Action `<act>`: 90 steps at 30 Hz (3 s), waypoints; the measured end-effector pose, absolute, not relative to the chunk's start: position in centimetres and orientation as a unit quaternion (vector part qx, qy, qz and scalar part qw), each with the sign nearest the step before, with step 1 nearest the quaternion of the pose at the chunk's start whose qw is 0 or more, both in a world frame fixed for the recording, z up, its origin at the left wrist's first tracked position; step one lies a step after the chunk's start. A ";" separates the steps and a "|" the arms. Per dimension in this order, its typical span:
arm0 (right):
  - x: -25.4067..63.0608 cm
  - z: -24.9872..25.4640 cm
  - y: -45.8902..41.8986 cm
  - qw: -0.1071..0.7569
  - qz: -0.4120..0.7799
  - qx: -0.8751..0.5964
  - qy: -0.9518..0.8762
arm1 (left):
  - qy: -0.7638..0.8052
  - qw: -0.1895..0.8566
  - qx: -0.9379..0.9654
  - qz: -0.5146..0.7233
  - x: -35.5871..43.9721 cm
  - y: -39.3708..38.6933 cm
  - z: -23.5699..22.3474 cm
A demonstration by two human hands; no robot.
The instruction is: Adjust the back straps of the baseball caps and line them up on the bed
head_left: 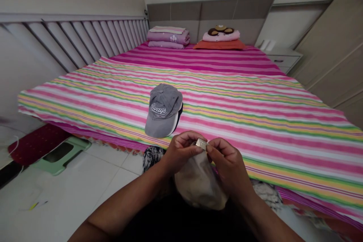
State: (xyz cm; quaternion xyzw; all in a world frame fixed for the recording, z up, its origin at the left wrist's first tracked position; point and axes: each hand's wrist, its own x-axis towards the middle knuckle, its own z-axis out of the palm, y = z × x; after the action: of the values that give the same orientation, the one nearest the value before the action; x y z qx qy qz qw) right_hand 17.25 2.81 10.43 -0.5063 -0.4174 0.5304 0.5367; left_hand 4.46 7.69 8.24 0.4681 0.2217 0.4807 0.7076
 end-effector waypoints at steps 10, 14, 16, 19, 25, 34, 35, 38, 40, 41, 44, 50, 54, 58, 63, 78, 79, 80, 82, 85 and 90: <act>18.3 11.4 2.9 0.478 0.516 -0.531 -0.473 | 0.245 0.721 0.438 0.478 4.4 7.8 8.1; 18.4 11.4 3.0 0.477 0.524 -0.534 -0.461 | 0.240 0.685 0.488 0.485 4.3 7.9 8.1; 18.4 11.3 3.0 0.479 0.521 -0.532 -0.464 | 0.234 0.663 0.517 0.488 4.2 7.9 8.1; 18.3 11.3 3.1 0.483 0.527 -0.519 -0.469 | 0.206 0.655 0.532 0.496 4.1 7.9 8.0; 18.1 11.5 3.1 0.494 0.552 -0.492 -0.457 | 0.198 0.666 0.529 0.487 4.2 7.7 7.8; 18.5 11.4 3.0 0.465 0.533 -0.500 -0.500 | 0.187 0.682 0.516 0.483 4.3 7.8 7.6; 18.4 11.4 3.0 0.466 0.533 -0.498 -0.501 | 0.189 0.682 0.521 0.476 4.3 7.7 7.6; 18.4 11.6 3.1 0.466 0.536 -0.497 -0.498 | 0.188 0.681 0.529 0.470 4.2 7.8 7.6; 18.5 11.7 3.1 0.460 0.546 -0.498 -0.492 | 0.180 0.682 0.521 0.481 4.1 7.8 7.6; 18.7 11.6 3.1 0.457 0.553 -0.498 -0.487 | 0.176 0.683 0.514 0.488 4.1 7.9 7.6; 18.9 11.2 3.1 0.457 0.572 -0.493 -0.471 | 0.177 0.693 0.497 0.491 4.1 7.9 7.6; 18.6 11.0 3.4 0.474 0.591 -0.477 -0.445 | 0.221 0.702 0.505 0.452 4.2 7.7 7.7; 18.8 10.8 3.6 0.443 0.584 -0.469 -0.493 | 0.251 0.692 0.479 0.478 4.2 7.7 8.0; 18.9 10.2 3.6 0.410 0.555 -0.507 -0.516 | 0.254 0.717 0.432 0.484 4.5 7.6 7.8; 18.5 9.7 3.6 0.419 0.498 -0.544 -0.530 | 0.253 0.708 0.434 0.497 4.7 7.5 7.4; 18.4 9.3 3.1 0.373 0.205 -0.625 -0.655 | 0.362 0.706 0.440 0.422 4.7 7.6 7.6; 18.4 9.2 3.1 0.373 0.205 -0.625 -0.654 | 0.366 0.707 0.438 0.417 4.7 7.7 7.6; 18.4 9.0 3.1 0.370 0.208 -0.626 -0.654 | 0.368 0.708 0.437 0.414 4.7 7.7 7.6; 18.5 8.9 3.1 0.361 0.214 -0.630 -0.653 | 0.362 0.712 0.440 0.411 4.6 7.9 7.5; 18.7 8.9 2.9 0.348 0.241 -0.630 -0.651 | 0.337 0.718 0.442 0.420 4.2 8.1 7.0; 20.0 9.8 2.4 0.386 0.457 -0.550 -0.582 | 0.316 0.650 0.518 0.458 3.6 8.1 6.4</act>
State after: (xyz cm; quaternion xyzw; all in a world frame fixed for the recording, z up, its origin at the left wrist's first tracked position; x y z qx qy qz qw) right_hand 19.98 2.43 9.78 -0.5502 -0.5825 0.4571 0.3861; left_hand 3.56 8.12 6.43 0.5178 0.3163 0.4577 0.6499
